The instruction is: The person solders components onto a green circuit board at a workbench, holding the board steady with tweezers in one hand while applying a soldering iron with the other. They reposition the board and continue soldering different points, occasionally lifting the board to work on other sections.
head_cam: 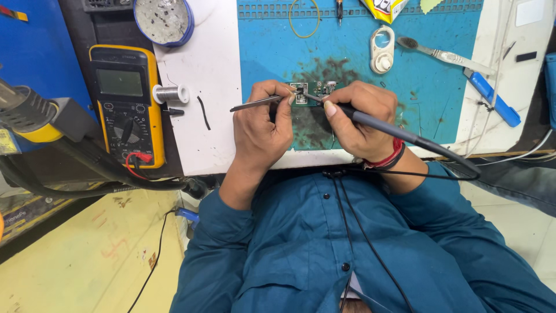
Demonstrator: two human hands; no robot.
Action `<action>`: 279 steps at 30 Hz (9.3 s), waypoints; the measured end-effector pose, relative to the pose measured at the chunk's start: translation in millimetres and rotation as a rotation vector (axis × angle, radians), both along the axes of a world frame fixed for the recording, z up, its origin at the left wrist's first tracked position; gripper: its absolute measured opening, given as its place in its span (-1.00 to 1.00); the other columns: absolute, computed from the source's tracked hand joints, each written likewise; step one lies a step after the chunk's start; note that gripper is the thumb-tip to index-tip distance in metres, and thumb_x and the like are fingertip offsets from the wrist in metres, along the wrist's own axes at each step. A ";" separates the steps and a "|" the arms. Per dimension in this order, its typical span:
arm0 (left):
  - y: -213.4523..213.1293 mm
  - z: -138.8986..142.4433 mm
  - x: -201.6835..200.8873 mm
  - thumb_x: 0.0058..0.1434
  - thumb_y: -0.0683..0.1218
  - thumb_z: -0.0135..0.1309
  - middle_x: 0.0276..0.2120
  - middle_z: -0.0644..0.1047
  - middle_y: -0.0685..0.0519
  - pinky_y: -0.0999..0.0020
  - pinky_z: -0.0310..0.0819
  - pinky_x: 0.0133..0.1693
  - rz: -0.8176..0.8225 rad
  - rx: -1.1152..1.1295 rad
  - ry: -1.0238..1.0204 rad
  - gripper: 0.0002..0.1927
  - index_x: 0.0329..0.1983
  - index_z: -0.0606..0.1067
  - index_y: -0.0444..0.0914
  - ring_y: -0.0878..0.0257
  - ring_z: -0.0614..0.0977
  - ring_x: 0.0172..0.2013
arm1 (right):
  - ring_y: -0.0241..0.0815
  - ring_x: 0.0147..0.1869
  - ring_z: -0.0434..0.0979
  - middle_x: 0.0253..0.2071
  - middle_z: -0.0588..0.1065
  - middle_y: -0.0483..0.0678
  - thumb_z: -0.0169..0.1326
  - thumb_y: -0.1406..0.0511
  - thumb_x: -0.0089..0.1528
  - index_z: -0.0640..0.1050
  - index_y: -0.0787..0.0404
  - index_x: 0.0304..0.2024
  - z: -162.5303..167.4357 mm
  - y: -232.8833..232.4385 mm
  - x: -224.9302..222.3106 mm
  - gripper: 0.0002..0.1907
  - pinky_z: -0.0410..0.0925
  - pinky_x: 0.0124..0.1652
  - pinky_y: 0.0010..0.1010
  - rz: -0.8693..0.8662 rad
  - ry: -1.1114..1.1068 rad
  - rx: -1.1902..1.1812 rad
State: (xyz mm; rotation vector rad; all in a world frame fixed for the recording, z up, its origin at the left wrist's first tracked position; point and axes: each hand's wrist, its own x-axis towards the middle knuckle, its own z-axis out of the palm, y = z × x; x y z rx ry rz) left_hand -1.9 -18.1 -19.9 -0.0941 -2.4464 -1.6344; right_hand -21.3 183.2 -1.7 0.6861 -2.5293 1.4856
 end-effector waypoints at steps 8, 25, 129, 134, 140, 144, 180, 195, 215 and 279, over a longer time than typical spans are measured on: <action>-0.6 -1.0 -0.2 0.36 -0.29 0.12 -0.20 0.64 0.00 0.38 0.59 -0.30 -0.006 -0.010 0.034 -0.84 -0.09 0.39 -0.27 0.22 0.72 -0.35 | -0.09 -0.35 0.53 -0.37 0.53 0.01 0.17 0.42 0.30 0.59 0.31 -0.22 0.0 -0.2 0.2 -0.95 0.32 -0.30 -0.34 -0.013 0.003 0.012; -0.5 -0.3 -0.2 0.35 -0.30 0.12 -0.23 0.64 0.00 0.39 0.57 -0.32 0.001 -0.012 0.020 -0.85 -0.11 0.40 -0.28 0.25 0.71 -0.38 | -0.12 -0.35 0.53 -0.35 0.54 0.02 0.17 0.41 0.32 0.60 0.32 -0.18 0.5 -2.7 0.2 -0.94 0.33 -0.31 -0.36 -0.036 -0.010 0.005; 0.8 3.9 5.4 0.35 -0.28 0.13 -0.21 0.64 0.01 0.40 0.59 -0.32 -0.031 0.011 0.035 -0.87 -0.12 0.42 -0.28 0.25 0.71 -0.36 | -0.04 -0.21 0.59 -0.18 0.59 0.05 0.26 0.39 0.37 0.59 0.29 0.01 3.3 -6.0 2.2 -0.82 0.40 -0.23 -0.34 -0.071 0.131 0.049; 2.3 4.1 5.4 0.35 -0.29 0.12 -0.23 0.63 0.01 0.41 0.59 -0.31 -0.029 -0.046 0.061 -0.86 -0.11 0.42 -0.29 0.25 0.71 -0.37 | 0.01 -0.21 0.57 -0.11 0.62 0.04 0.25 0.35 0.37 0.58 0.25 0.10 8.0 -10.3 6.4 -0.74 0.42 -0.18 -0.24 -0.093 0.277 0.349; 3.1 0.9 6.9 0.34 -0.30 0.11 -0.24 0.63 0.01 0.39 0.56 -0.36 0.017 -0.047 0.017 -0.87 -0.11 0.42 -0.29 0.25 0.70 -0.42 | -0.05 -0.35 0.54 -0.22 0.62 0.00 0.26 0.35 0.34 0.60 0.24 0.05 10.3 -10.2 13.0 -0.76 0.35 -0.32 -0.25 -0.082 0.282 0.384; 3.1 -1.7 6.3 0.36 -0.31 0.09 -0.19 0.63 0.00 0.38 0.58 -0.33 0.024 -0.053 0.073 -0.87 -0.10 0.41 -0.28 0.25 0.71 -0.38 | -0.06 -0.37 0.55 -0.32 0.57 -0.01 0.27 0.31 0.32 0.60 0.24 0.00 8.4 -8.3 14.3 -0.76 0.36 -0.33 -0.25 -0.009 0.244 0.313; 2.4 3.1 2.4 0.38 -0.28 0.12 -0.13 0.67 -0.01 0.41 0.60 -0.28 -0.028 -0.014 0.024 -0.86 -0.08 0.42 -0.26 0.23 0.74 -0.30 | -0.10 -0.44 0.47 -0.49 0.45 -0.02 0.22 0.40 0.20 0.60 0.31 -0.24 -3.4 1.7 9.6 -0.90 0.28 -0.37 -0.31 -0.081 0.056 0.058; 2.3 3.7 2.7 0.38 -0.28 0.12 -0.14 0.67 0.00 0.41 0.60 -0.28 -0.027 -0.012 0.025 -0.86 -0.08 0.42 -0.26 0.23 0.74 -0.30 | -0.11 -0.39 0.50 -0.45 0.47 -0.02 0.21 0.39 0.26 0.61 0.30 -0.20 -2.8 0.6 9.7 -0.90 0.30 -0.33 -0.33 -0.098 0.047 0.065; 2.5 3.2 1.5 0.39 -0.28 0.12 -0.13 0.67 0.00 0.40 0.63 -0.25 -0.026 -0.010 0.035 -0.86 -0.08 0.42 -0.25 0.21 0.76 -0.26 | -0.12 -0.36 0.52 -0.38 0.51 0.00 0.22 0.37 0.31 0.61 0.29 -0.15 -0.5 -2.3 9.3 -0.90 0.31 -0.32 -0.35 -0.118 0.027 0.077; 40.0 153.0 77.8 0.60 -0.03 -0.20 0.00 0.50 -0.12 0.34 0.44 0.09 -1.004 1.477 0.283 -0.78 -0.02 0.37 -0.27 0.23 0.54 -0.07 | 0.06 0.14 0.50 -0.09 0.52 -0.01 0.30 0.31 0.24 0.53 0.18 0.12 1.8 -8.2 11.7 -0.59 0.17 0.40 0.10 -0.005 0.269 0.381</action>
